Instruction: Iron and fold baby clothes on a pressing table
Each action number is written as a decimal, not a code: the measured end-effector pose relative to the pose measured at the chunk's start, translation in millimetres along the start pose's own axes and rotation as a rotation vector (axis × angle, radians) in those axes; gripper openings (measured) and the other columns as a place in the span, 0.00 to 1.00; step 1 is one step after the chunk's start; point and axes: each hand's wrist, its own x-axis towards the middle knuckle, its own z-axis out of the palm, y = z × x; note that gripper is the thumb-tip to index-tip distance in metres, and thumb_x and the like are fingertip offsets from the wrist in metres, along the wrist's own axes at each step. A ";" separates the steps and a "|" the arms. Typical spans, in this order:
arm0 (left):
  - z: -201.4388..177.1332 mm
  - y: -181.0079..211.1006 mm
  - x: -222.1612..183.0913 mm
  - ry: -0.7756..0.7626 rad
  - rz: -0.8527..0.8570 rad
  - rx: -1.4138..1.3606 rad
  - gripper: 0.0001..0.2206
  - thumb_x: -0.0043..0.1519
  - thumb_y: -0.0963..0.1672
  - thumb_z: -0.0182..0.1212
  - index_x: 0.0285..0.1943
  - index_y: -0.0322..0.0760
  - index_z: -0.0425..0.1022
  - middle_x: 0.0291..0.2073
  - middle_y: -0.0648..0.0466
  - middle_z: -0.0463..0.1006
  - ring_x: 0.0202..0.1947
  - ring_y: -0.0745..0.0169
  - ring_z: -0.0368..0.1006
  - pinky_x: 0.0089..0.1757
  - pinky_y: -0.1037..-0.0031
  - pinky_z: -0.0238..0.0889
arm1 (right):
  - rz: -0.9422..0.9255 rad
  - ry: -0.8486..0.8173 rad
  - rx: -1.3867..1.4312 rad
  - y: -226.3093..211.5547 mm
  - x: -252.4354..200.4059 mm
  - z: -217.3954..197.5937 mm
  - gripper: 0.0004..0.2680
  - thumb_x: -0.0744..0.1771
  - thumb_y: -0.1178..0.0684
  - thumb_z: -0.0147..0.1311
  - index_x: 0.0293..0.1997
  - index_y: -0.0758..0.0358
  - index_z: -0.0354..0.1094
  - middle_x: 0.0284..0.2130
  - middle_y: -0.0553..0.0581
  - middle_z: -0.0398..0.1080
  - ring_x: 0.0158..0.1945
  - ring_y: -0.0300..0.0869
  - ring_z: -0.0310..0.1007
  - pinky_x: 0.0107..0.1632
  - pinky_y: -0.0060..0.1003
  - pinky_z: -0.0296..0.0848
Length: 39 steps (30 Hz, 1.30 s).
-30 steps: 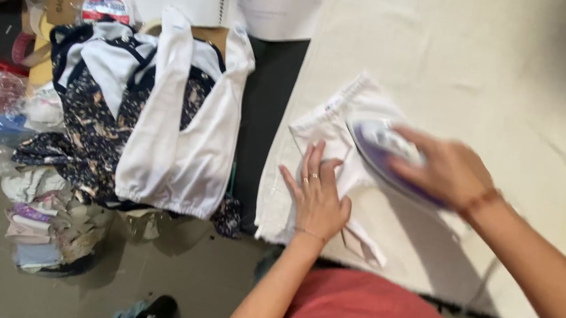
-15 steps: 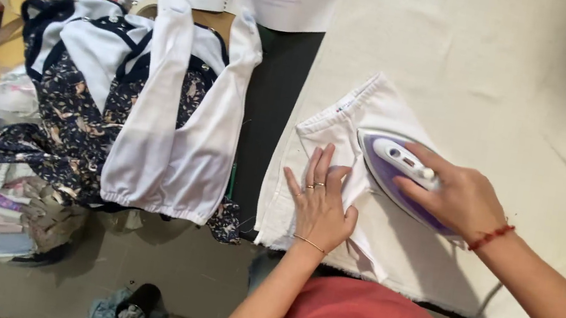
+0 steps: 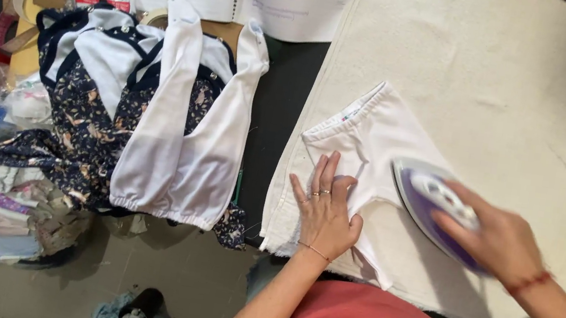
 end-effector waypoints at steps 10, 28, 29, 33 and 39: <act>-2.5 1.4 -0.1 0.026 0.021 0.005 0.21 0.36 0.45 0.54 0.42 0.42 0.61 0.61 0.47 0.47 0.63 0.50 0.40 0.53 0.40 0.24 | -0.109 -0.090 0.058 -55.1 22.4 -44.2 0.18 0.58 0.38 0.46 0.53 0.30 0.56 0.18 0.61 0.69 0.23 0.49 0.71 0.30 0.37 0.62; 2.9 -31.3 91.8 0.275 0.002 0.242 0.21 0.41 0.51 0.66 0.41 0.45 0.66 0.33 0.54 0.67 0.34 0.55 0.64 0.36 0.66 0.52 | -0.031 -0.105 0.213 -62.8 29.6 -47.8 0.21 0.58 0.36 0.44 0.57 0.31 0.52 0.26 0.57 0.72 0.17 0.39 0.65 0.20 0.29 0.65; 6.2 -34.3 97.8 0.271 0.003 0.242 0.21 0.41 0.51 0.66 0.41 0.45 0.66 0.33 0.54 0.67 0.34 0.55 0.64 0.36 0.66 0.52 | -0.028 -0.109 0.214 -50.1 37.4 -39.6 0.21 0.58 0.36 0.44 0.57 0.31 0.52 0.26 0.57 0.72 0.17 0.39 0.65 0.20 0.29 0.65; 14.8 -45.0 105.8 0.131 -0.117 0.163 0.20 0.40 0.50 0.68 0.37 0.47 0.64 0.33 0.52 0.67 0.34 0.51 0.64 0.33 0.63 0.56 | 0.012 0.116 0.232 -17.4 25.7 -22.1 0.21 0.57 0.36 0.48 0.54 0.42 0.60 0.31 0.64 0.70 0.36 0.54 0.69 0.39 0.42 0.66; 13.5 -50.7 114.6 -0.041 -0.223 0.091 0.18 0.42 0.51 0.67 0.32 0.45 0.62 0.31 0.51 0.66 0.33 0.47 0.64 0.32 0.60 0.55 | 0.114 -0.111 0.137 43.8 -18.5 -12.8 0.20 0.56 0.36 0.49 0.53 0.26 0.57 0.31 0.51 0.73 0.27 0.45 0.73 0.33 0.34 0.67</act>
